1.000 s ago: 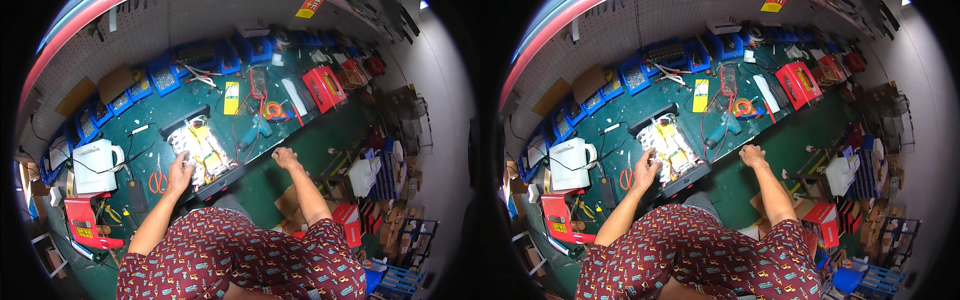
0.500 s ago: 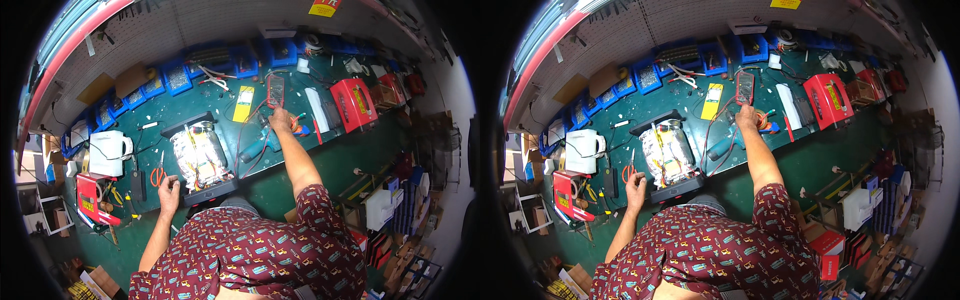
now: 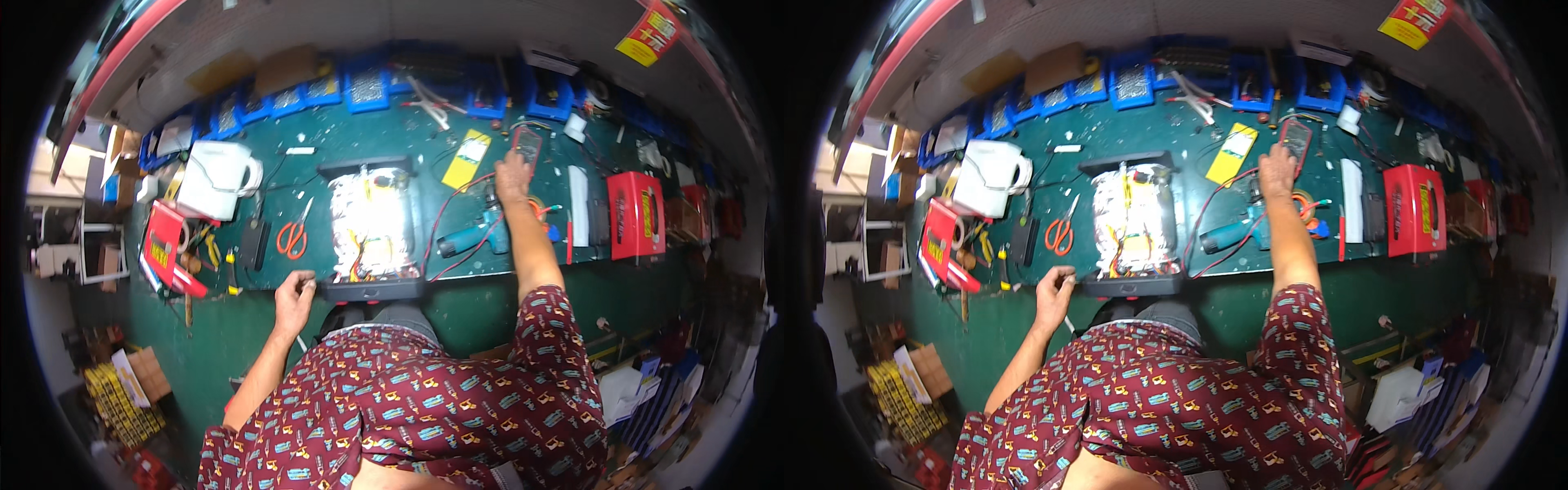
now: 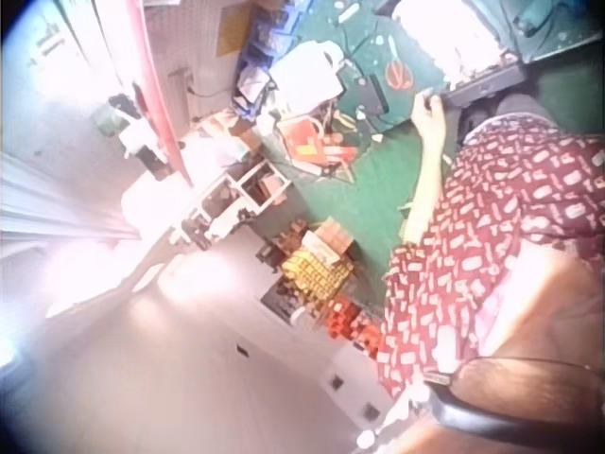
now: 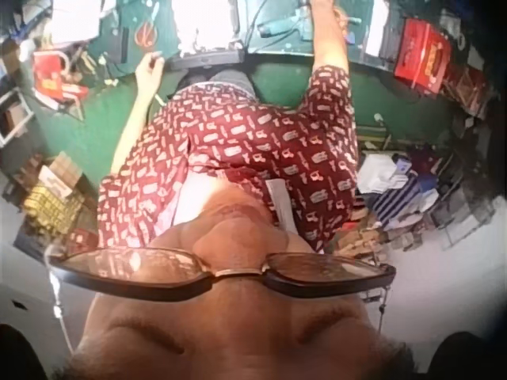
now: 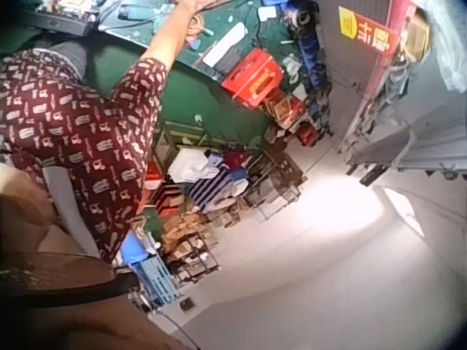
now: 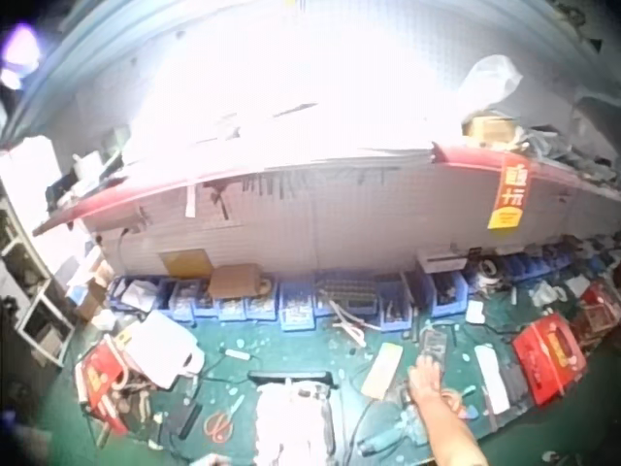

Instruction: The person uses a multimeter to test an electronic component on a workbench. They connect the multimeter probes to the component, observe the readings, and then use scissors to trim wires. The person continues to test the component with the multimeter throughout the clip.

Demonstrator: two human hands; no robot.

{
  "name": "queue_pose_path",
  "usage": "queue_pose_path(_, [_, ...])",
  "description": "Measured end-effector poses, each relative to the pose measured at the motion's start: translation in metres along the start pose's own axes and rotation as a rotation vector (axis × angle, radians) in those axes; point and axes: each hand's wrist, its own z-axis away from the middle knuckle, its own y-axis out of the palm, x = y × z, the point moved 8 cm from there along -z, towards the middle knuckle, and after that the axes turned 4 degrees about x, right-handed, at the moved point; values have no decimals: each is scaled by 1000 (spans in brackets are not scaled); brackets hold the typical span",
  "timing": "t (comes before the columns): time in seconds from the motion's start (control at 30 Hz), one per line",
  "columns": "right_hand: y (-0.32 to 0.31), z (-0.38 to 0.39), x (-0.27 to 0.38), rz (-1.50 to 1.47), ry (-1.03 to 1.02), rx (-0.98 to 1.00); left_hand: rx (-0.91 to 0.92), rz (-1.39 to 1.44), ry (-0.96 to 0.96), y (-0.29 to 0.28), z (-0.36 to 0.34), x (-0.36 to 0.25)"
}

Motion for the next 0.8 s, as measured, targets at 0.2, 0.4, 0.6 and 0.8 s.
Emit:
queue_pose_path(0.2, [-80,39,7,-663,-132,-410,17,59,32,9,-3,-25])
queue_pose_path(0.4, [-155,103,15,-1663,234,-230,303,86,319,55,-34,-111])
queue_pose_path(0.6, [-199,193,94,-2558,557,32,519,-155,871,116,-8,-223])
queue_pose_path(0.8, [-224,257,139,-2765,633,-334,782,-208,708,146,14,-173])
